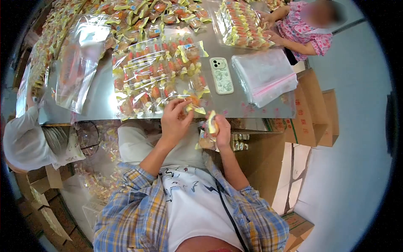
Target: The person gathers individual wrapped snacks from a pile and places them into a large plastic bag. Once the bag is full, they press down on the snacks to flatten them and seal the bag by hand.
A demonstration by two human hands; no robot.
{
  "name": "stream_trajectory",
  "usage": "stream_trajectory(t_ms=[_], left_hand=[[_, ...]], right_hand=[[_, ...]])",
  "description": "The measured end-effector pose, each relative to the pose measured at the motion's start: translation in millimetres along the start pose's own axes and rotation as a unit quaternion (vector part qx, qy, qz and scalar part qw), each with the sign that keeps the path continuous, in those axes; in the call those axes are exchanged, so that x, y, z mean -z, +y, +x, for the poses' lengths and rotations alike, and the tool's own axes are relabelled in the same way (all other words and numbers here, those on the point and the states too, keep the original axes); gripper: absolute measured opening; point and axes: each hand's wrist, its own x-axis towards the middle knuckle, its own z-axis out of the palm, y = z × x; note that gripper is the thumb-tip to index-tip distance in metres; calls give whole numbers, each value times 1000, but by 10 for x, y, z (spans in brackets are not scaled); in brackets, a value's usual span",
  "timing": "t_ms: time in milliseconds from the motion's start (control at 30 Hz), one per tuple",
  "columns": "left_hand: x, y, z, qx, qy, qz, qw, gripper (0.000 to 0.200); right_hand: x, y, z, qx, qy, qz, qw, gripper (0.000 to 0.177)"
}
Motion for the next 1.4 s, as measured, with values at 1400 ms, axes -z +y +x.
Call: stream_trajectory(t_ms=[1400], left_hand=[[59, -324, -56, -126, 13, 230, 965, 46]], right_hand=[[-229, -318, 84, 227, -135, -567, 780, 68]])
